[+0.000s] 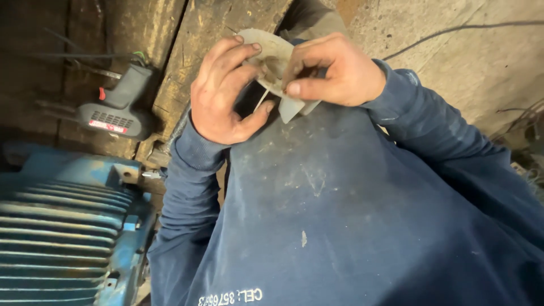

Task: The person removes a white plastic impeller from a blue electric motor using a hammer and a wrench. They then use pliers to trim and shape the impeller blades on a workbench.

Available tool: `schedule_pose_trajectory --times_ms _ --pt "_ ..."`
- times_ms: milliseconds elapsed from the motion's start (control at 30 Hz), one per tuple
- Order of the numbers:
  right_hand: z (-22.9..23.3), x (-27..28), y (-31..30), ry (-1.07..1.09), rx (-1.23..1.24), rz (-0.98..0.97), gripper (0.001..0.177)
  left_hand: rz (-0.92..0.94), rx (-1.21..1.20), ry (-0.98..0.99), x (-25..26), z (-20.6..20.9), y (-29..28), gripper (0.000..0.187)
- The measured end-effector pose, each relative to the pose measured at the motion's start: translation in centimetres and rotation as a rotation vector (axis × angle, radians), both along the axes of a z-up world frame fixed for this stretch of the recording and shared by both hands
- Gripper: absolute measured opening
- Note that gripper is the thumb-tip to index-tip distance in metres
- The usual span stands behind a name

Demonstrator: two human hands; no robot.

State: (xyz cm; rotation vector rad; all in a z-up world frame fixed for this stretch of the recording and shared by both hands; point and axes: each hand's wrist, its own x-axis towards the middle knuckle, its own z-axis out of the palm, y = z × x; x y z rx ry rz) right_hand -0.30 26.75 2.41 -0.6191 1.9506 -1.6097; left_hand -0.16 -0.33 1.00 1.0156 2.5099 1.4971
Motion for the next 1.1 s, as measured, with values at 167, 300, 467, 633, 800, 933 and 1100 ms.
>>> schedule_pose_trajectory --times_ms 167,300,467,633,800,933,1100 --pt "-2.9 0.7 0.6 -0.594 -0.105 -0.108 0.019 0.027 -0.091 0.001 0.2 -0.8 0.1 0.053" --pt "-4.4 0.5 1.2 -0.533 -0.151 -0.082 0.019 0.039 -0.094 -0.022 0.4 -0.6 0.3 0.056" --pt "-4.5 0.8 1.1 -0.426 -0.241 -0.120 0.020 0.066 -0.082 -0.024 0.6 -0.3 0.7 0.059" --pt "-2.5 0.9 0.5 -0.266 -0.089 -0.089 0.021 0.086 -0.038 0.016 1.0 -1.3 0.8 0.049" --pt "-1.0 1.0 -0.1 0.038 0.068 -0.054 0.016 0.089 -0.002 0.111 1.0 -1.1 0.7 0.044" --pt "-0.3 0.8 -0.3 0.114 0.025 -0.010 0.016 0.076 0.109 0.154 1.2 -0.8 0.8 0.039" --pt "-3.2 0.6 1.0 0.145 -0.052 0.052 0.020 0.185 0.149 0.256 1.9 -0.6 0.5 0.039"
